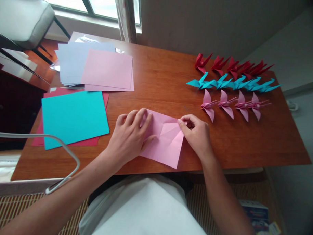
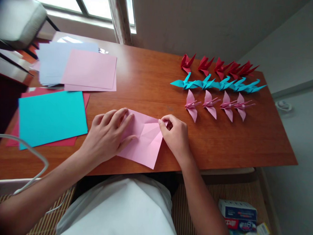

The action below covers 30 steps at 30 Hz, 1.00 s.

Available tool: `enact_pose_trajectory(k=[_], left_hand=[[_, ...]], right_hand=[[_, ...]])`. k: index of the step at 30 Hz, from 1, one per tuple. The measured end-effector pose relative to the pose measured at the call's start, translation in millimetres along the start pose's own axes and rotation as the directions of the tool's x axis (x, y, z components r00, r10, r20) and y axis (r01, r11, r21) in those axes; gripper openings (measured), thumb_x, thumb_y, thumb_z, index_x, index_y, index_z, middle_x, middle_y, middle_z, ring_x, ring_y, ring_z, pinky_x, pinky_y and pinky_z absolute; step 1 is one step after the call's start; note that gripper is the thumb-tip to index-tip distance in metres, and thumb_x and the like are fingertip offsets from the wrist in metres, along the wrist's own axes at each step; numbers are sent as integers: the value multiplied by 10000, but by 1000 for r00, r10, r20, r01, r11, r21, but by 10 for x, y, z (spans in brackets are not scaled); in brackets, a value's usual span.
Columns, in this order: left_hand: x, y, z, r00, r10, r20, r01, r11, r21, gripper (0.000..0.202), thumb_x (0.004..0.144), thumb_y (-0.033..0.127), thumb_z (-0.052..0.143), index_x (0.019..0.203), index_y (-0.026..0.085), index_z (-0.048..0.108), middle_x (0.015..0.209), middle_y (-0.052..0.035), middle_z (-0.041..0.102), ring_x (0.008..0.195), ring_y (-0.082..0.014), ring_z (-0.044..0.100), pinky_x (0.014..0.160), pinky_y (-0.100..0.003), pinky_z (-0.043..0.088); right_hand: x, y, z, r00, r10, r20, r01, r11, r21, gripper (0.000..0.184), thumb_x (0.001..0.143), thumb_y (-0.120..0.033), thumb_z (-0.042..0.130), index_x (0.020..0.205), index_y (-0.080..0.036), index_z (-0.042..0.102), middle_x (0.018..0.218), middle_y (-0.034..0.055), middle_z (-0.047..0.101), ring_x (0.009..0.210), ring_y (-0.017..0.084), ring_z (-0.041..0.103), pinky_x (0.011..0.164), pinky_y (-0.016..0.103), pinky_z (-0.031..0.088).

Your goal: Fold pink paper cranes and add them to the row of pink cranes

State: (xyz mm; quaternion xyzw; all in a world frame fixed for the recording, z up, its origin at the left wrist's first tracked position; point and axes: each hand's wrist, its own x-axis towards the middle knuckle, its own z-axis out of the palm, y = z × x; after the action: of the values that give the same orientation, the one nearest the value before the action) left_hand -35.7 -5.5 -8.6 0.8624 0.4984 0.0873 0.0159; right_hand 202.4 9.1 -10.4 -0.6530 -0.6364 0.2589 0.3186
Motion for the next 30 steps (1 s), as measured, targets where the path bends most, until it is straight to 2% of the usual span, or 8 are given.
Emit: enact_pose_trajectory(k=[4,9,12,17,20,26,30], left_hand=[[17,-6,-5,998,-67,15,67,998,-19,714,930,592,577,1494,166,475,1554,-239,460,1361,-440,448,1034,-589,337],[31,-5,-39,998,-52,47,49,997,55,749,962,628,490,1510,119,458,1559,-244,453,1367,-429,439,1017,-579,349],[63,1,-62,997,-42,66,36,995,89,707,994,588,449,1517,113,455,1557,-236,459,1357,-421,451,1001,-571,366],[126,5,-55,997,-36,67,30,995,97,547,1038,433,407,1504,156,483,1558,-207,469,1350,-392,477,1005,-546,377],[139,1,-33,998,-36,57,31,996,86,548,1033,423,418,1507,155,482,1559,-212,466,1357,-399,469,1010,-558,375],[150,-18,9,999,-35,31,34,998,45,555,1016,456,450,1488,170,512,1551,-222,467,1357,-412,462,1016,-578,368],[158,-27,40,999,-40,11,40,999,16,556,1003,447,470,1488,179,511,1553,-218,463,1380,-404,445,1058,-580,340]], right_hand=[[13,7,-16,999,-18,28,21,994,-105,188,839,-383,726,786,-210,677,736,13,704,619,167,590,645,299,443],[-13,41,-48,998,-31,57,41,982,-182,179,816,-373,758,823,-211,683,777,11,724,637,175,615,647,296,436],[-64,54,-69,998,-26,60,37,982,-183,171,821,-365,753,824,-210,682,737,1,706,616,166,606,635,287,434],[-152,59,-76,999,-21,45,29,980,-195,165,815,-342,755,793,-209,660,664,-19,649,580,151,577,608,278,417],[-189,62,-81,999,-32,44,41,979,-201,177,821,-325,746,756,-211,627,644,-33,618,563,135,547,590,271,394],[-250,88,-125,996,15,88,-13,1000,-18,206,853,-379,721,778,-214,623,616,-58,544,509,108,470,490,252,356],[-308,75,-80,993,-105,48,108,992,-68,175,864,-308,728,768,-210,619,625,-54,558,506,103,469,508,259,385]])
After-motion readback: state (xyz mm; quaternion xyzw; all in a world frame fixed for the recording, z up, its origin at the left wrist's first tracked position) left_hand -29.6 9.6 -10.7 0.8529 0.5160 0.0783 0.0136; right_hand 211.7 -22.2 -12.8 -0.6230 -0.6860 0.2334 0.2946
